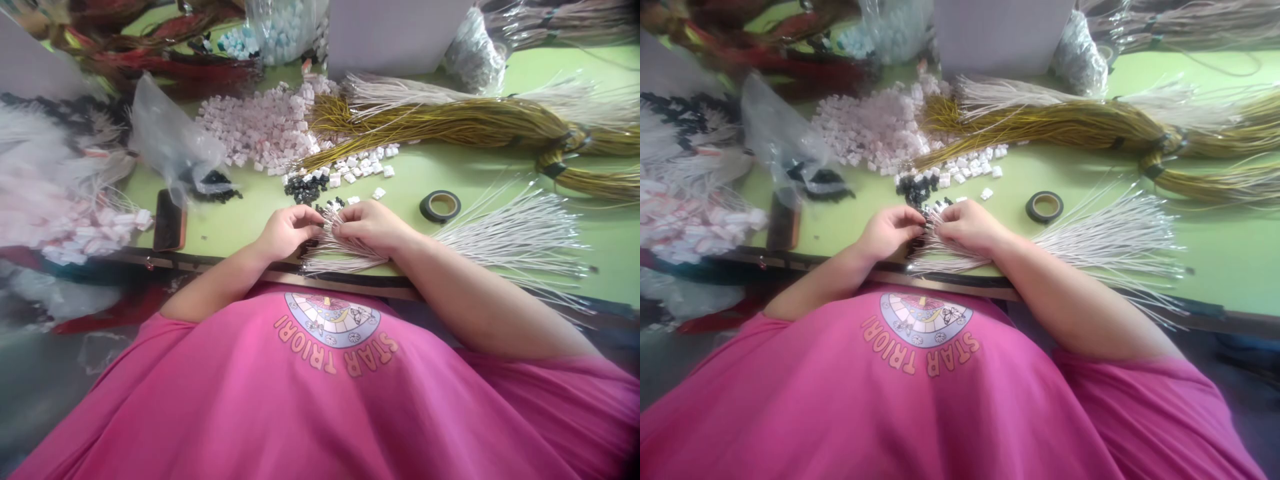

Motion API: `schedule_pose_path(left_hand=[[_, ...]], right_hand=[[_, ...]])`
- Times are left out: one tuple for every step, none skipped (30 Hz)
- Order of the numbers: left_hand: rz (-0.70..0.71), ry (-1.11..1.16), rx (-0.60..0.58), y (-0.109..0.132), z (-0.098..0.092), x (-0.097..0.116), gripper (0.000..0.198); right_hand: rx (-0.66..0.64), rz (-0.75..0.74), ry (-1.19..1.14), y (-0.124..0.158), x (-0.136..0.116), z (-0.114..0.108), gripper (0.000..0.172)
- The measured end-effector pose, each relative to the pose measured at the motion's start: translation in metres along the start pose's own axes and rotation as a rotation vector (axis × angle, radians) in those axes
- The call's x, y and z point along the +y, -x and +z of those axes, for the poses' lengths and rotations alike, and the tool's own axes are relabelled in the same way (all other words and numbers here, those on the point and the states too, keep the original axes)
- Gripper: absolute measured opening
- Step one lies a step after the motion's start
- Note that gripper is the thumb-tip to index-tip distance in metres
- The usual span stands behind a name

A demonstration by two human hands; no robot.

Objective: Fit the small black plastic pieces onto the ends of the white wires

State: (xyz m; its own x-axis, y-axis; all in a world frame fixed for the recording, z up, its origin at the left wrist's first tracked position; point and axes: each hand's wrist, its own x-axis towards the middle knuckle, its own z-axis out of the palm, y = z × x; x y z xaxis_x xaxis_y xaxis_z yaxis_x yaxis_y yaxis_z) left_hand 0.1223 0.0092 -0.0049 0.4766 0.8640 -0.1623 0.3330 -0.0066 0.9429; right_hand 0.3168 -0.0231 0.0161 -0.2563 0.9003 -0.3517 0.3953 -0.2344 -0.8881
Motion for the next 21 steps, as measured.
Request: schedule_pose_path(left_hand=[[-0.007,0.036,0.0,-0.001,0.0,-0.001,0.024],[-0.011,0.066,-0.002,-0.001,0.001,-0.002,0.024],[-0.015,0.088,-0.003,-0.002,0.001,-0.002,0.024],[-0.019,0.106,-0.004,-0.002,0.002,-0.001,0.024],[-0.026,0.121,-0.003,-0.002,0.002,0.0,0.024],[-0.033,0.135,-0.003,-0.002,0.003,0.0,0.025],[-0.042,0.149,-0.004,-0.003,0.004,0.001,0.026],[-0.052,0.163,-0.007,-0.003,0.004,0.002,0.028],[-0.063,0.177,-0.012,-0.003,0.005,0.002,0.029],[-0.073,0.193,-0.016,-0.003,0.005,0.002,0.03],[-0.084,0.209,-0.021,-0.003,0.006,0.002,0.031],[-0.096,0.225,-0.026,-0.003,0.006,0.002,0.032],[-0.107,0.239,-0.031,-0.004,0.006,0.001,0.033],[-0.114,0.248,-0.038,-0.004,0.007,0.001,0.033],[-0.118,0.251,-0.044,-0.004,0.007,0.0,0.034],[-0.119,0.248,-0.049,-0.004,0.008,0.0,0.034],[-0.115,0.242,-0.052,-0.004,0.009,0.0,0.033],[-0.107,0.232,-0.049,-0.004,0.01,0.0,0.032],[-0.1,0.221,-0.043,-0.004,0.01,0.0,0.031],[-0.094,0.209,-0.036,-0.003,0.011,0.001,0.029],[-0.089,0.199,-0.025,-0.002,0.011,0.001,0.027]], right_hand=[[-0.001,-0.008,-0.005,0.0,0.0,0.0,0.012],[-0.002,-0.019,-0.009,0.0,0.001,0.001,0.013],[-0.004,-0.028,-0.012,0.001,0.001,0.001,0.013],[-0.007,-0.035,-0.012,0.001,0.001,0.001,0.014],[-0.01,-0.04,-0.012,0.001,0.001,0.002,0.015],[-0.011,-0.046,-0.009,0.001,0.002,0.002,0.016],[-0.008,-0.054,-0.004,0.001,0.002,0.002,0.016],[-0.002,-0.062,0.002,0.001,0.002,0.002,0.017],[0.003,-0.069,0.009,0.001,0.002,0.002,0.017],[0.008,-0.074,0.018,0.001,0.001,0.003,0.018],[0.012,-0.078,0.031,0.001,0.001,0.003,0.018],[0.014,-0.081,0.046,0.001,0.001,0.004,0.018],[0.015,-0.082,0.061,0.0,0.001,0.004,0.018],[0.013,-0.084,0.073,0.0,0.001,0.005,0.017],[0.011,-0.087,0.083,0.0,0.001,0.005,0.017],[0.01,-0.093,0.09,0.0,0.001,0.005,0.017],[0.009,-0.1,0.095,0.0,0.001,0.005,0.017],[0.011,-0.106,0.103,0.0,0.001,0.005,0.018],[0.015,-0.11,0.115,0.0,0.0,0.004,0.019],[0.017,-0.109,0.133,0.0,0.0,0.004,0.021],[0.017,-0.103,0.157,0.0,-0.001,0.003,0.022]])
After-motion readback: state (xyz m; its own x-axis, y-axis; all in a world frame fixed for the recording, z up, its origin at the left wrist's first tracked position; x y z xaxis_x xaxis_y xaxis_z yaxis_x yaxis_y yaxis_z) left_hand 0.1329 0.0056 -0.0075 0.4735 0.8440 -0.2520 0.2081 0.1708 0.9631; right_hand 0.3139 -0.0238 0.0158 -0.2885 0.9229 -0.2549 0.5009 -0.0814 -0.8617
